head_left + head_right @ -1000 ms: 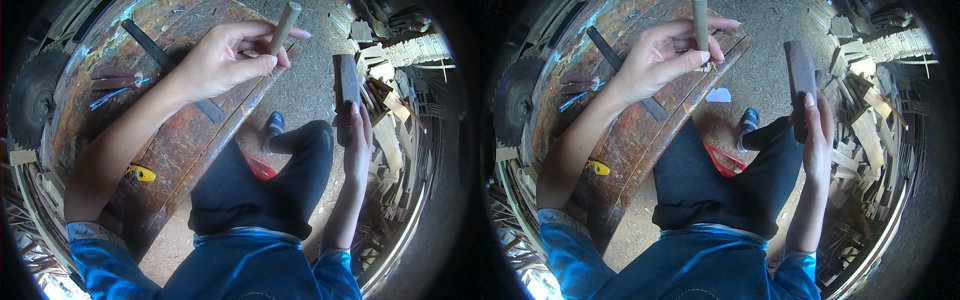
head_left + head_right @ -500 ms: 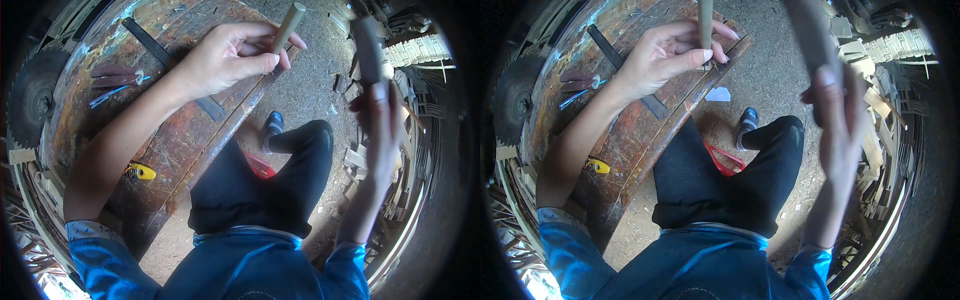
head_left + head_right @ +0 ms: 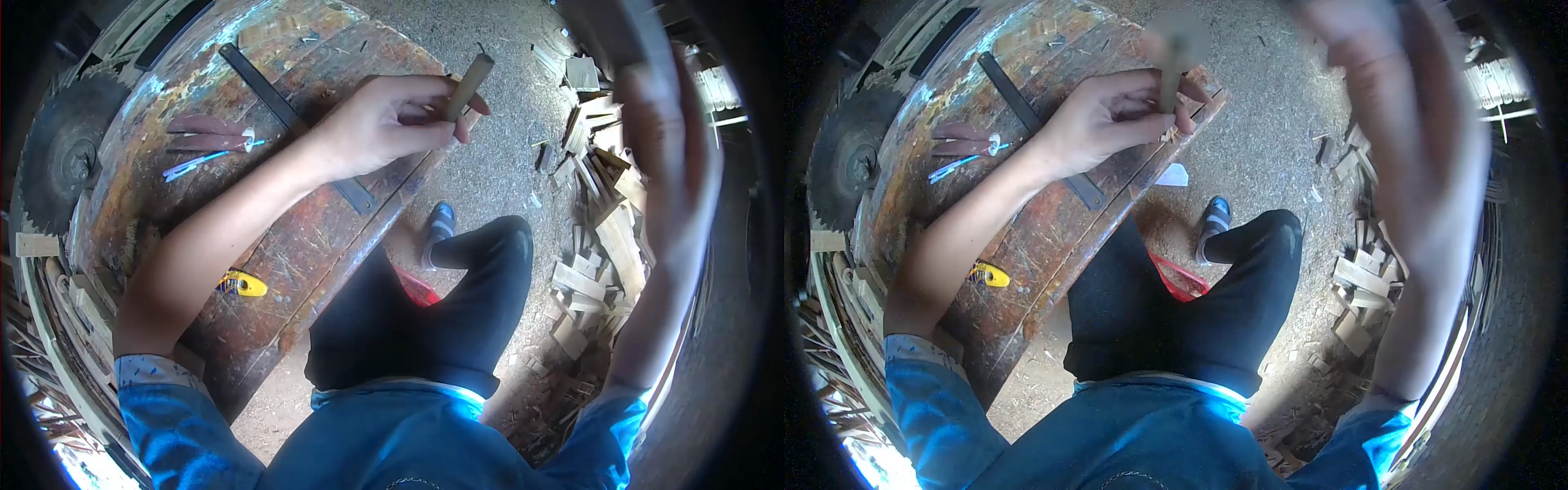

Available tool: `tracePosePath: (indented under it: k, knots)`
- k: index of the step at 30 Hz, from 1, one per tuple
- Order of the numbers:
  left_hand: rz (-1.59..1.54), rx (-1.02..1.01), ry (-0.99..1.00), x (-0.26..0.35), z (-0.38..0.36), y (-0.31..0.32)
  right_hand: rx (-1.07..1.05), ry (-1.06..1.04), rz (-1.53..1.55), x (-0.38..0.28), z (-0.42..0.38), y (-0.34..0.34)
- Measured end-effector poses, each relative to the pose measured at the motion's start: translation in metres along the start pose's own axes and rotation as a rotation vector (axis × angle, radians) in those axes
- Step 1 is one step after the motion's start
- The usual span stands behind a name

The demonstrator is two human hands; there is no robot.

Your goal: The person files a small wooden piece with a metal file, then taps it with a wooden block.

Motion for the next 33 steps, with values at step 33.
tracePosePath:
  k: [33]
  knots:
    - [-0.025,0.011,-0.068,-0.001,0.000,-0.002,-0.357,-0.246,-0.195,-0.023,-0.007,0.048]
Point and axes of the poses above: each hand's wrist, its own z-axis towards the middle knuckle, its own y-axis out of the palm, x = y × z, the point moved 8 cm from there along z, towards the middle knuckle, and after that the axes turned 3 degrees about x, right-handed, at the moved point
